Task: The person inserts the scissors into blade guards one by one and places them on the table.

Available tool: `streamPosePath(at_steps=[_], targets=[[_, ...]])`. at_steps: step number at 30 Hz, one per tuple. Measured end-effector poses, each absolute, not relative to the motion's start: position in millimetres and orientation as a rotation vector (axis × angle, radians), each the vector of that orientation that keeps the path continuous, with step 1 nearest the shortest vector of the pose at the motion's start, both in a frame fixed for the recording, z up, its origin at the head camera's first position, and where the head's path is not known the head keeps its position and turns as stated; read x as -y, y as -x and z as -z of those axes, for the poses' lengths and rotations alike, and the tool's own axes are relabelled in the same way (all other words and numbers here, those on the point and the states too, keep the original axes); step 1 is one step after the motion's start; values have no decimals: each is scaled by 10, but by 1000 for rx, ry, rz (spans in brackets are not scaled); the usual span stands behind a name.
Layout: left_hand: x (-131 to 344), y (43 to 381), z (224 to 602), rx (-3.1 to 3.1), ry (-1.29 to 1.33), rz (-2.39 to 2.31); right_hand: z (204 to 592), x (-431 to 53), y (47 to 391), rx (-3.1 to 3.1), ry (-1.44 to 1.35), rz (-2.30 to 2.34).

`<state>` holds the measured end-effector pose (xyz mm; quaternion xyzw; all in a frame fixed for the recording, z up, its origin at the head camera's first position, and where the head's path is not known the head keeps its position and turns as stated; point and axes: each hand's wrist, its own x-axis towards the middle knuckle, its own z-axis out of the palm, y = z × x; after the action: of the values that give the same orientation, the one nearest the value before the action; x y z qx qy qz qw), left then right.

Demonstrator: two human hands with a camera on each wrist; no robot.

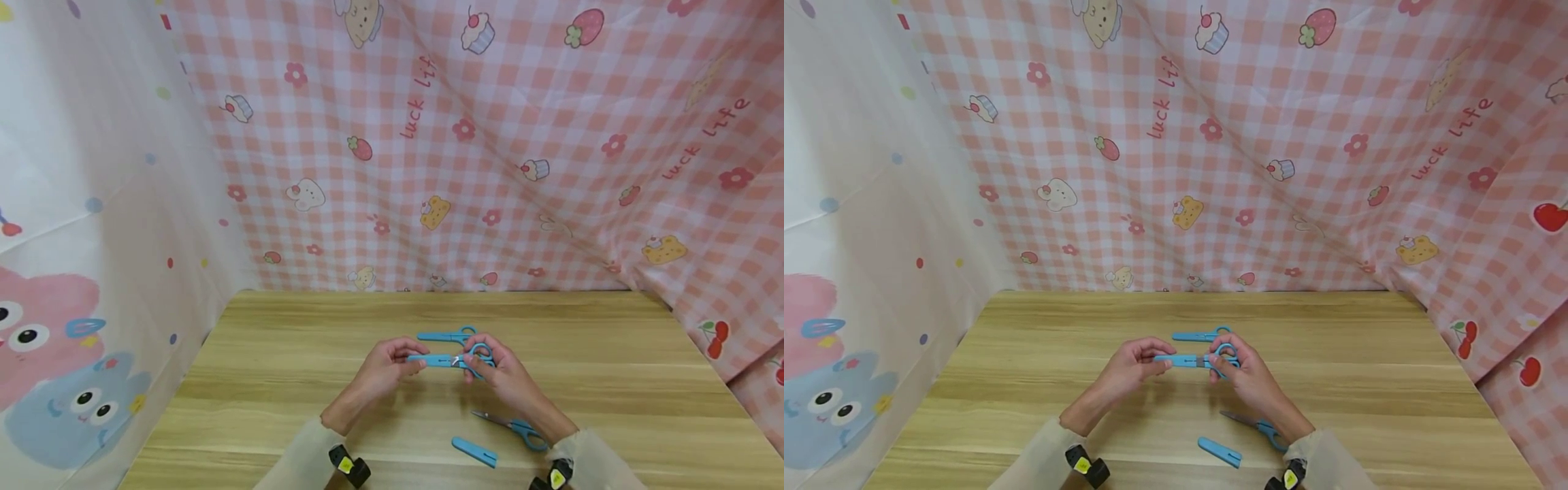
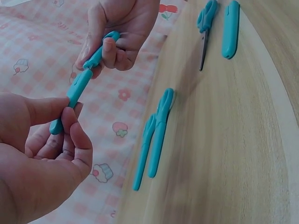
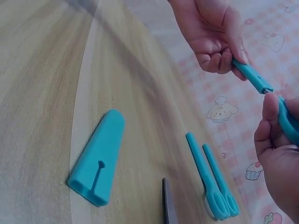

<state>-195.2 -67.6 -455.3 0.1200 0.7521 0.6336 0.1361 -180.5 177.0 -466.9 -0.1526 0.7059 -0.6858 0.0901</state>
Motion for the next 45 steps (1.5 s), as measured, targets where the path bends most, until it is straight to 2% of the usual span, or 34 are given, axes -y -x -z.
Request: streamPosePath(at_steps=[45], targets=[[604, 1942, 4551, -2198, -368, -1845, 4705, -1689, 1800, -2086, 369, 2099]])
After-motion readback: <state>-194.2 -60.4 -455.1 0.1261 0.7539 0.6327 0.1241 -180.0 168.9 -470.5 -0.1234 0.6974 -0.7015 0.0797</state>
